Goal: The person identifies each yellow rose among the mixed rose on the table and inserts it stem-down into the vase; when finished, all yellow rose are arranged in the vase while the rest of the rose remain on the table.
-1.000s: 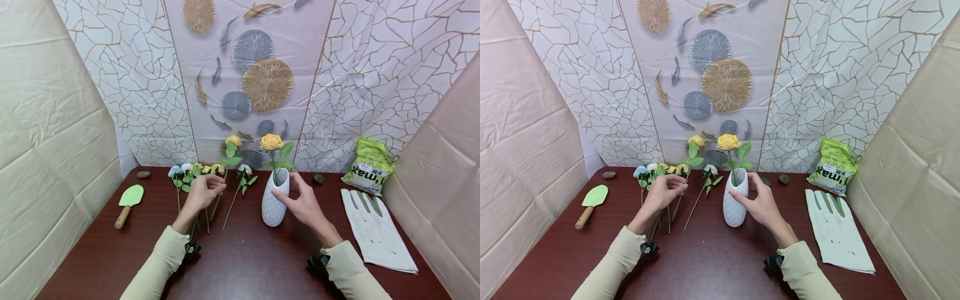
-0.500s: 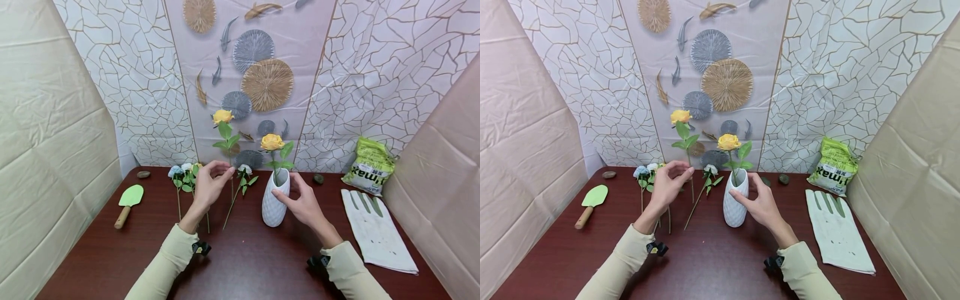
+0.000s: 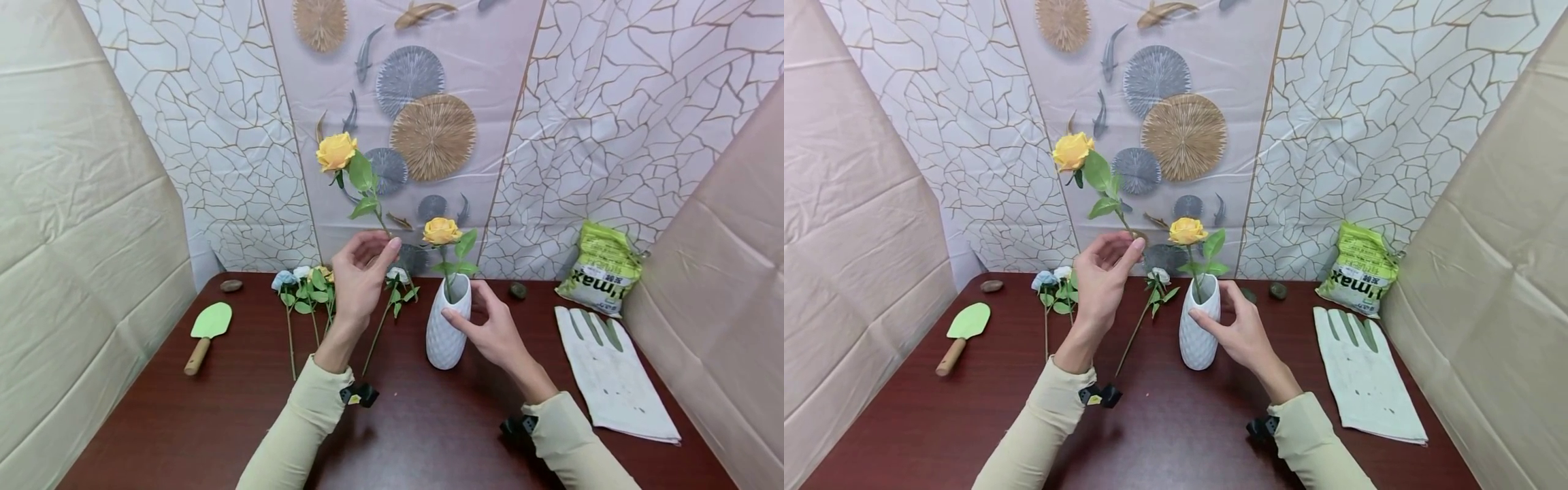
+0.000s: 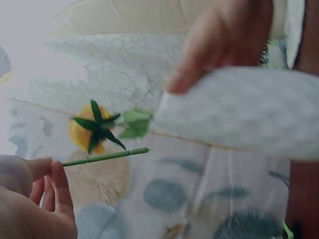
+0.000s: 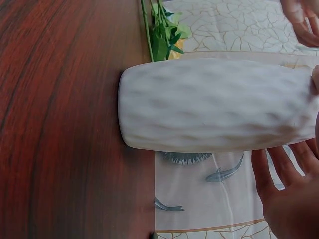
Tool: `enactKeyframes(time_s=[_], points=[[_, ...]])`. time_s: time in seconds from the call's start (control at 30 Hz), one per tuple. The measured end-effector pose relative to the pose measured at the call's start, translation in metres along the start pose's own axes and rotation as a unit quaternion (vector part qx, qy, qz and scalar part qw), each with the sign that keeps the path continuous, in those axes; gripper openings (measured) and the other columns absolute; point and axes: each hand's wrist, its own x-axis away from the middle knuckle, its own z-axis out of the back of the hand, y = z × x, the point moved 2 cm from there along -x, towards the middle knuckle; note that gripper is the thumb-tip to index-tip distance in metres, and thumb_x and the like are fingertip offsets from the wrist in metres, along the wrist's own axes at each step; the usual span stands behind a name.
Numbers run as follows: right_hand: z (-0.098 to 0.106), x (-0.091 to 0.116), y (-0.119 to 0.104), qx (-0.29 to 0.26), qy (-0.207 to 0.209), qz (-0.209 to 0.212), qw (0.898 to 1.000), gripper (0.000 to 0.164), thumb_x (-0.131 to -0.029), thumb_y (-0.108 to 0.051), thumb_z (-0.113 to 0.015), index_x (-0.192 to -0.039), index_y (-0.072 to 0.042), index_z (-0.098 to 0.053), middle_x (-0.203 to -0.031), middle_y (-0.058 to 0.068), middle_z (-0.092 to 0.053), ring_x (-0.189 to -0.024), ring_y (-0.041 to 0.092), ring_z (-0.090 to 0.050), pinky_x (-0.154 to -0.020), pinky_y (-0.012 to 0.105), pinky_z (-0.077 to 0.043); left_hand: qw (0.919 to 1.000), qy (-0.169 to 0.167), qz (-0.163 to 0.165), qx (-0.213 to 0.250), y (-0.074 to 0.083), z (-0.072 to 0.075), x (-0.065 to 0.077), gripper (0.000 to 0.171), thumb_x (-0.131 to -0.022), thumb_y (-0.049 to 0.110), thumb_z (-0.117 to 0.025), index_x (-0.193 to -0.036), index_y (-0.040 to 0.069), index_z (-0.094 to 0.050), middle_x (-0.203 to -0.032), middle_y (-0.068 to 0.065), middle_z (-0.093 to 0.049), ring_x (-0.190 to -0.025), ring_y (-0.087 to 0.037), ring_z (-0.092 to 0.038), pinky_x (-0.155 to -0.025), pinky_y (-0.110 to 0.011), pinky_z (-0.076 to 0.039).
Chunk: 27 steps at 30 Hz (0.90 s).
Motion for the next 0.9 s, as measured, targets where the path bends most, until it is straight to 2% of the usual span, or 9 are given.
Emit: enactKeyframes(time_s=[0.13, 0.3, 0.4, 0.47, 0.57, 0.63, 0.77, 0.9], points=[[0.000, 0.000, 0.000, 0.000, 0.002, -0.001, 1.000, 0.050, -0.087, -0.035, -0.080, -0.129, -0.029, -0.055, -0.118, -0.007, -0.069, -0.111, 0.007, -0.065, -0.090, 0.019, -0.053, 0.9987, 0.018, -0.034, 0.035, 0.011, -0.015, 0.001, 0.024, -0.089, 0.007, -0.077, -0.107, -0.005, -0.066, -0.093, -0.008, -0.071, -0.079, -0.028, -0.069, -0.078, -0.036, -0.062], [0.000, 0.000, 0.000, 0.002, 0.001, 0.003, 1.000, 0.050, -0.087, -0.034, -0.080, -0.130, -0.029, -0.055, -0.119, -0.007, -0.069, -0.112, 0.007, -0.065, -0.090, 0.018, -0.052, 0.9946, 0.039, -0.075, 0.060, 0.018, -0.029, 0.004, 0.017, -0.089, 0.006, -0.076, -0.103, 0.002, -0.067, -0.092, -0.009, -0.071, -0.079, -0.034, -0.067, -0.077, -0.040, -0.061], [0.001, 0.000, 0.001, -0.001, 0.001, 0.004, 1.000, 0.050, -0.087, -0.033, -0.080, -0.130, -0.030, -0.055, -0.118, -0.008, -0.069, -0.111, 0.007, -0.065, -0.091, 0.018, -0.052, 0.9940, 0.035, -0.086, 0.058, 0.016, -0.037, 0.008, 0.017, -0.089, 0.005, -0.076, -0.102, 0.002, -0.065, -0.092, -0.009, -0.070, -0.080, -0.035, -0.067, -0.076, -0.043, -0.060], [0.001, 0.000, 0.001, -0.003, 0.000, 0.006, 1.000, 0.050, -0.087, -0.033, -0.080, -0.130, -0.030, -0.055, -0.117, -0.008, -0.069, -0.111, 0.008, -0.066, -0.090, 0.019, -0.053, 0.9949, 0.028, -0.083, 0.051, 0.013, -0.041, 0.011, 0.018, -0.089, 0.004, -0.076, -0.102, -0.001, -0.064, -0.092, -0.008, -0.069, -0.081, -0.030, -0.068, -0.077, -0.040, -0.061], [0.001, 0.000, 0.002, -0.007, -0.001, 0.009, 1.000, 0.050, -0.087, -0.032, -0.080, -0.131, -0.029, -0.055, -0.117, -0.007, -0.069, -0.110, 0.008, -0.066, -0.090, 0.020, -0.054, 0.9967, 0.013, -0.078, 0.018, 0.006, -0.046, 0.015, 0.019, -0.088, 0.002, -0.076, -0.102, -0.004, -0.064, -0.093, -0.009, -0.069, -0.084, -0.022, -0.071, -0.076, -0.034, -0.060], [0.001, 0.000, 0.003, -0.007, -0.001, 0.010, 1.000, 0.050, -0.087, -0.031, -0.080, -0.131, -0.029, -0.055, -0.117, -0.007, -0.069, -0.109, 0.008, -0.066, -0.090, 0.020, -0.054, 0.9961, 0.005, -0.086, -0.023, 0.001, -0.048, 0.018, 0.018, -0.088, 0.002, -0.076, -0.102, -0.005, -0.066, -0.092, -0.012, -0.071, -0.083, -0.023, -0.072, -0.074, -0.035, -0.061], [0.001, 0.000, 0.002, -0.011, -0.002, 0.013, 1.000, 0.051, -0.088, -0.030, -0.080, -0.132, -0.029, -0.055, -0.120, -0.006, -0.069, -0.111, 0.008, -0.066, -0.090, 0.020, -0.054, 0.9867, -0.009, -0.112, -0.117, -0.004, -0.052, 0.024, 0.014, -0.087, 0.007, -0.079, -0.097, 0.000, -0.072, -0.093, -0.014, -0.074, -0.081, -0.026, -0.075, -0.071, -0.040, -0.062], [0.002, 0.000, 0.002, -0.012, -0.005, 0.012, 1.000, 0.050, -0.088, -0.031, -0.079, -0.131, -0.030, -0.054, -0.121, -0.006, -0.068, -0.112, 0.008, -0.066, -0.091, 0.019, -0.054, 0.9781, -0.035, -0.117, -0.169, -0.007, -0.056, 0.030, 0.014, -0.087, 0.016, -0.080, -0.096, 0.007, -0.076, -0.092, -0.009, -0.077, -0.078, -0.020, -0.076, -0.071, -0.037, -0.063]])
